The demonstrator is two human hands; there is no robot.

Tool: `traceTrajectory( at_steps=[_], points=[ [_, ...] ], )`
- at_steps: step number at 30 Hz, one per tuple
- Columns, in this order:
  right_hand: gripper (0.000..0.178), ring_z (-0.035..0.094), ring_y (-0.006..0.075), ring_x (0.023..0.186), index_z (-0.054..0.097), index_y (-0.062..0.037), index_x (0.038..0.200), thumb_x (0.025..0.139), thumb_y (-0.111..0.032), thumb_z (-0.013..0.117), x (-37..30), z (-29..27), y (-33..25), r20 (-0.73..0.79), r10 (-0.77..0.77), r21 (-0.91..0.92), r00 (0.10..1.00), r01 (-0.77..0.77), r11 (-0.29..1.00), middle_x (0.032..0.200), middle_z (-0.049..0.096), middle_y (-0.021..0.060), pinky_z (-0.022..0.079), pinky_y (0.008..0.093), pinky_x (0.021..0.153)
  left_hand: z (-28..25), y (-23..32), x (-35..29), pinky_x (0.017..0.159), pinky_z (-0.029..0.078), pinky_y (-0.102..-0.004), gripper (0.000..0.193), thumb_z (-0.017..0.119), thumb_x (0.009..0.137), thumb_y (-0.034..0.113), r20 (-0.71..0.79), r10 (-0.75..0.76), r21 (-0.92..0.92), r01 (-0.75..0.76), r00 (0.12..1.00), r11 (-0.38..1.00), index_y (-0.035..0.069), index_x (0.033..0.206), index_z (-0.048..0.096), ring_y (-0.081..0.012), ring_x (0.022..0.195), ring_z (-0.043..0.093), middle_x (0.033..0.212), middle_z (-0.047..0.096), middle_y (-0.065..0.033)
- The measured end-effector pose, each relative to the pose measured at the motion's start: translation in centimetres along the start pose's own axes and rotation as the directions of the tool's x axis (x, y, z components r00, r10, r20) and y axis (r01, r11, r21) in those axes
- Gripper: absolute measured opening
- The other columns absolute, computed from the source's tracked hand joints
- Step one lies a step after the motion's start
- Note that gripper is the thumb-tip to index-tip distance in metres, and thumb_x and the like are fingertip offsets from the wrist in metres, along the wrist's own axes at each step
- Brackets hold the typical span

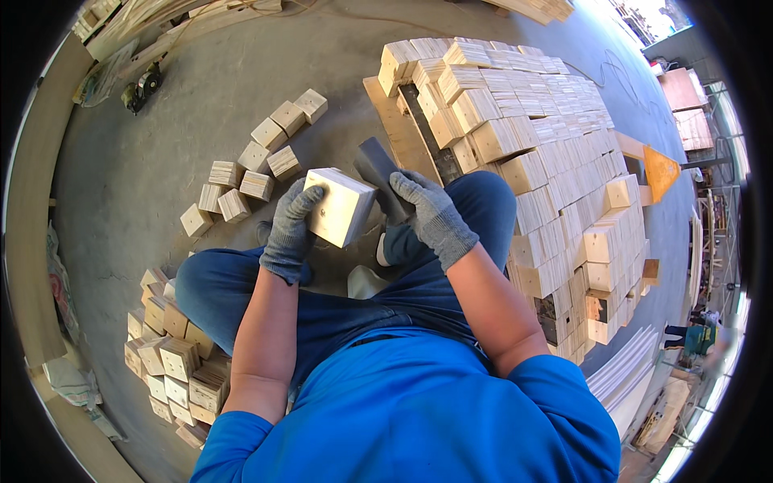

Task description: The person sits on the floor and sands small wooden blocks one by one using a sanding block. After sanding each block, the person places it on a nearby pile of finished blocks.

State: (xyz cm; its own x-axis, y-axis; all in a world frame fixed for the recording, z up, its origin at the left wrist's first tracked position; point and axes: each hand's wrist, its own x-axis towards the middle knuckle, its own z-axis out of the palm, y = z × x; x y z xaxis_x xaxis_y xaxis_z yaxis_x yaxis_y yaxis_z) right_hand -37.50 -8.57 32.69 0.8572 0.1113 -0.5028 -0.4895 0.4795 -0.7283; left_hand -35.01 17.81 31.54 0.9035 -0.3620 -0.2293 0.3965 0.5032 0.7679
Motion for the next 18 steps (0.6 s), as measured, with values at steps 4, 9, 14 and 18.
traceTrajectory(
  at_steps=[4, 9, 14, 18],
  points=[
    [0.040, 0.074, 0.0249, 0.091, 0.067, -0.0009, 0.130, 0.104, -0.031, 0.072, 1.4, -0.6, 3.8, -0.030, 0.085, 0.313, 0.996, -0.072, 0.947, 0.110, 0.076, 0.0130, 0.062, 0.0397, 0.073, -1.8, -1.2, 0.2, 0.100, 0.056, -0.0337, 0.054, 0.075, 0.094, 0.024, -0.055, -0.082, -0.033, 0.080, 0.995, 0.996, -0.003, 0.139, 0.062, -0.0218, 0.110, 0.070, 0.125, 0.071, -0.0111],
    [0.046, 0.074, 0.0335, 0.094, 0.063, -0.0014, 0.135, 0.107, -0.037, 0.065, 0.7, 0.1, 4.1, -0.010, 0.185, 0.430, 0.983, -0.162, 0.888, 0.112, 0.075, 0.0178, 0.062, 0.0462, 0.075, -2.0, -0.7, -0.3, 0.106, 0.054, -0.0357, 0.060, 0.078, 0.087, 0.019, 0.005, -0.054, -0.010, 0.054, 0.999, 0.999, -0.005, 0.139, 0.060, -0.0256, 0.116, 0.069, 0.131, 0.068, -0.0142],
    [0.046, 0.074, 0.0308, 0.094, 0.060, 0.0003, 0.137, 0.105, -0.032, 0.069, 0.8, 0.4, 4.2, 0.080, -0.001, 0.353, 0.997, -0.027, 0.935, 0.117, 0.072, 0.0191, 0.062, 0.0458, 0.079, -1.7, 0.6, 0.5, 0.105, 0.057, -0.0401, 0.066, 0.080, 0.088, 0.024, -0.085, 0.122, -0.058, -0.128, 0.989, 0.990, -0.008, 0.141, 0.058, -0.0269, 0.114, 0.071, 0.127, 0.071, -0.0166],
    [0.051, 0.068, 0.0216, 0.108, 0.060, 0.0006, 0.144, 0.103, -0.028, 0.073, 0.7, 1.8, 4.4, 0.049, -0.119, 0.138, 0.992, 0.111, 0.984, 0.126, 0.070, 0.0120, 0.057, 0.0356, 0.091, -2.2, -0.1, 0.3, 0.104, 0.058, -0.0418, 0.067, 0.077, 0.096, 0.034, -0.194, 0.087, -0.195, -0.125, 0.977, 0.973, -0.005, 0.146, 0.054, -0.0291, 0.118, 0.071, 0.133, 0.070, -0.0172]
  ],
)
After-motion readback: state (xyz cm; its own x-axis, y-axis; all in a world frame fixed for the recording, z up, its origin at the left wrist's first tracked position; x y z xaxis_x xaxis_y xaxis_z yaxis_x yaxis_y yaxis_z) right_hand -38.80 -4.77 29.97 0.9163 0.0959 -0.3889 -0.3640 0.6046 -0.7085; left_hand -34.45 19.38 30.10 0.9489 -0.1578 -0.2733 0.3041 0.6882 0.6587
